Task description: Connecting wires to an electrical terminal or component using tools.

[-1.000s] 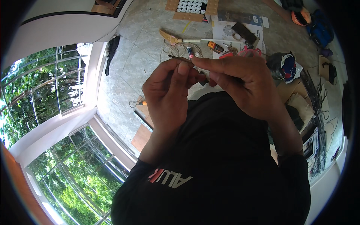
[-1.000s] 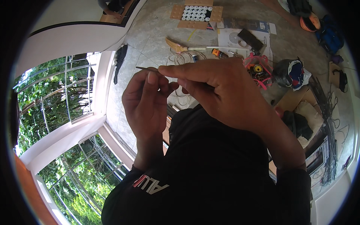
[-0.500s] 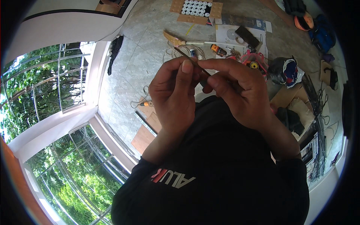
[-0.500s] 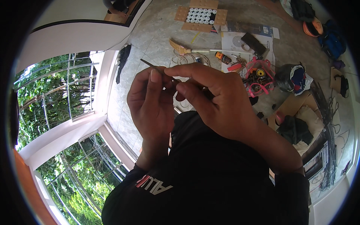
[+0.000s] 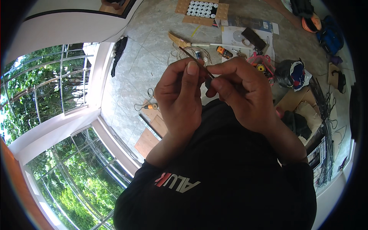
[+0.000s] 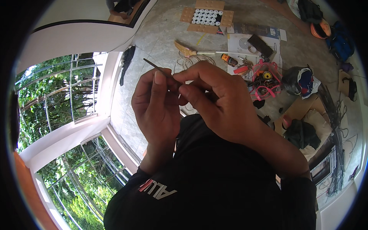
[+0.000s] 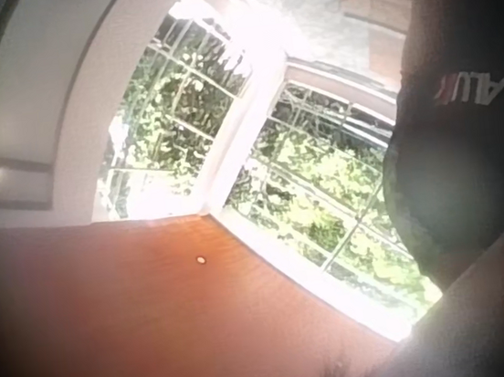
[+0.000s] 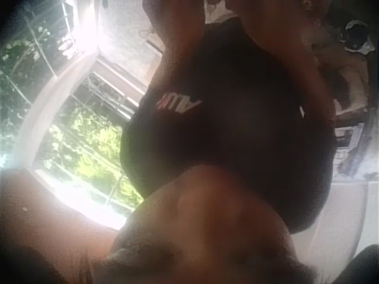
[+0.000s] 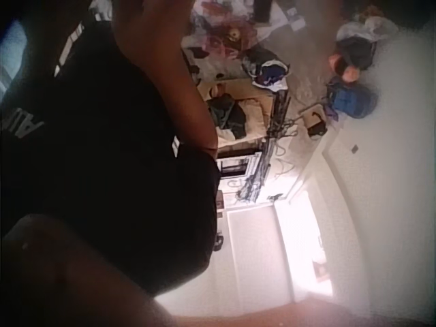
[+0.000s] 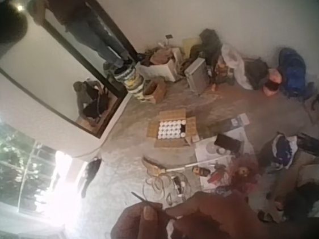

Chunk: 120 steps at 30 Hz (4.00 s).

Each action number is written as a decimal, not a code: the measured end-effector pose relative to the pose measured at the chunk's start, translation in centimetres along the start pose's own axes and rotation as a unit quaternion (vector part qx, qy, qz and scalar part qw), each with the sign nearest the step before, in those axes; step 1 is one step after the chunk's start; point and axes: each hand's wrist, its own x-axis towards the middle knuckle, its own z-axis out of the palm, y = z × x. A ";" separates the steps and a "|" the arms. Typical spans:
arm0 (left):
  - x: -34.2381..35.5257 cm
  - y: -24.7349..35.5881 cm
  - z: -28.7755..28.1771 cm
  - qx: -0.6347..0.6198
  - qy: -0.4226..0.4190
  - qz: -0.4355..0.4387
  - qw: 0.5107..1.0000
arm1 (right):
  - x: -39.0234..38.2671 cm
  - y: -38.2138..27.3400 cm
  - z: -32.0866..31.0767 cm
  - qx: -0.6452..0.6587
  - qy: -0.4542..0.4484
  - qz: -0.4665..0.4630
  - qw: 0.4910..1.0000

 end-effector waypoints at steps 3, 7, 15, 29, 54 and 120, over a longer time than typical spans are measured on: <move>0.3 -0.3 -0.1 0.004 0.004 0.037 0.999 | -0.3 0.0 0.0 0.017 -0.017 0.011 1.000; -0.1 -0.4 -0.4 0.022 0.001 0.003 1.000 | -0.1 0.1 0.4 0.008 0.003 0.004 1.000; 0.1 -0.8 -0.3 0.042 0.021 0.016 0.999 | 0.1 0.0 0.5 -0.003 0.003 0.036 0.999; 0.0 -0.5 0.0 0.077 0.043 0.005 0.996 | -0.3 0.5 0.8 0.022 0.003 0.026 0.999; -0.5 -0.2 0.7 0.069 0.047 -0.004 0.996 | -0.7 0.8 0.9 0.042 -0.004 0.020 0.999; -0.1 0.6 -0.5 0.170 -0.141 -0.050 0.974 | -0.8 -2.5 -6.4 -0.226 -0.116 -0.058 0.965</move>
